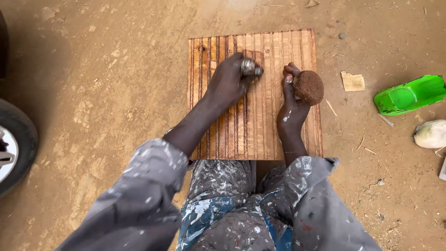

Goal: Applying dark wood stain to a grooved wooden panel using a paintbrush and a sponge to ensure even coverage.

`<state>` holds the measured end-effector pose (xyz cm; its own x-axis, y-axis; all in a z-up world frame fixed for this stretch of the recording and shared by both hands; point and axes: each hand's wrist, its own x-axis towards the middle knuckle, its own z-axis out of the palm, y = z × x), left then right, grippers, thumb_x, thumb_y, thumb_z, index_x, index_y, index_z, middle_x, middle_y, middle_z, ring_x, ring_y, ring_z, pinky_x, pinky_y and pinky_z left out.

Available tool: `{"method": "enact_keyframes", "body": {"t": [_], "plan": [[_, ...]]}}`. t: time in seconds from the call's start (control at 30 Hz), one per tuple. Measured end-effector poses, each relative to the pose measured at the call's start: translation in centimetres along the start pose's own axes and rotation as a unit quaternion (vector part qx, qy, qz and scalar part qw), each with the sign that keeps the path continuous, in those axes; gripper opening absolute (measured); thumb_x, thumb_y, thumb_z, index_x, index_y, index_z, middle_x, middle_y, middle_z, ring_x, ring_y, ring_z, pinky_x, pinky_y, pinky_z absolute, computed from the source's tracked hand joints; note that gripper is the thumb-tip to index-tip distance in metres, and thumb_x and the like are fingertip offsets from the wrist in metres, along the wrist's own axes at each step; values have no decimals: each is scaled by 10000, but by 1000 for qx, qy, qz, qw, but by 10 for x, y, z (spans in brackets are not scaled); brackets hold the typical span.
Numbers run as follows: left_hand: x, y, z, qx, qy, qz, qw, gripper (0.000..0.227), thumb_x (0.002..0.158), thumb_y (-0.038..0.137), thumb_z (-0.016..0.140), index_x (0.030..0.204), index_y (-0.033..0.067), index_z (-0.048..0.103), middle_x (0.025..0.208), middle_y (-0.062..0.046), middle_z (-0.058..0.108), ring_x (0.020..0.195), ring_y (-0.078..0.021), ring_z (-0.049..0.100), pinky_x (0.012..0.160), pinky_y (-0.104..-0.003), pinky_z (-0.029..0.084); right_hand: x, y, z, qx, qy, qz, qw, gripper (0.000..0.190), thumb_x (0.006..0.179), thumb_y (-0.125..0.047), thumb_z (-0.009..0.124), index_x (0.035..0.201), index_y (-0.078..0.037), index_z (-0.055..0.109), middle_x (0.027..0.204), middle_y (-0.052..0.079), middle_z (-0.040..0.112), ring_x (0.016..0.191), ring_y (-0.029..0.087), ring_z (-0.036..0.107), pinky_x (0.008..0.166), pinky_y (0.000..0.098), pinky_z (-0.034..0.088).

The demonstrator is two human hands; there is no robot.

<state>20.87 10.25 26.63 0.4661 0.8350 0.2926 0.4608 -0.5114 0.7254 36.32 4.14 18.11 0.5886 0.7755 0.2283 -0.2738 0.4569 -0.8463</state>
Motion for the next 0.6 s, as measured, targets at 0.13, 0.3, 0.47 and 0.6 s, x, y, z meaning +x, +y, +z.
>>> {"method": "enact_keyframes", "body": {"t": [0.13, 0.3, 0.47, 0.6], "plan": [[-41, 66, -26, -2, -206, -281, 937, 221, 904, 181, 732, 1119, 131, 744, 1135, -62, 778, 1008, -207, 775, 881, -372, 637, -10, -26, 12, -126, -31, -11, 991, 170, 1071, -216, 592, 1186, -129, 682, 1429, 151, 591, 1435, 300, 510, 1256, 480, 367], [57, -1, -26, -48, -56, -330, 941, 118, 902, 163, 725, 1014, 127, 719, 1145, -49, 780, 1078, -217, 754, 990, -392, 608, -10, -17, 4, -98, -60, -23, 993, 217, 1053, -22, 586, 1241, -109, 648, 1491, 156, 537, 1480, 315, 470, 1281, 461, 349], [115, -74, -15, 59, 44, -118, 990, 162, 825, 33, 765, 941, 63, 657, 1007, -117, 759, 963, -232, 789, 772, -371, 652, -16, -27, 13, -147, -85, -42, 985, 177, 1073, -124, 587, 1243, -124, 638, 1456, 166, 550, 1447, 326, 497, 1242, 473, 400], [89, -66, -16, -5, 102, -8, 995, 237, 847, -55, 754, 961, 76, 591, 984, -100, 736, 960, -236, 746, 791, -345, 628, -14, -38, 19, -199, -97, -59, 973, 184, 1078, -185, 572, 1228, -91, 619, 1400, 161, 580, 1403, 313, 534, 1229, 460, 403]]}}
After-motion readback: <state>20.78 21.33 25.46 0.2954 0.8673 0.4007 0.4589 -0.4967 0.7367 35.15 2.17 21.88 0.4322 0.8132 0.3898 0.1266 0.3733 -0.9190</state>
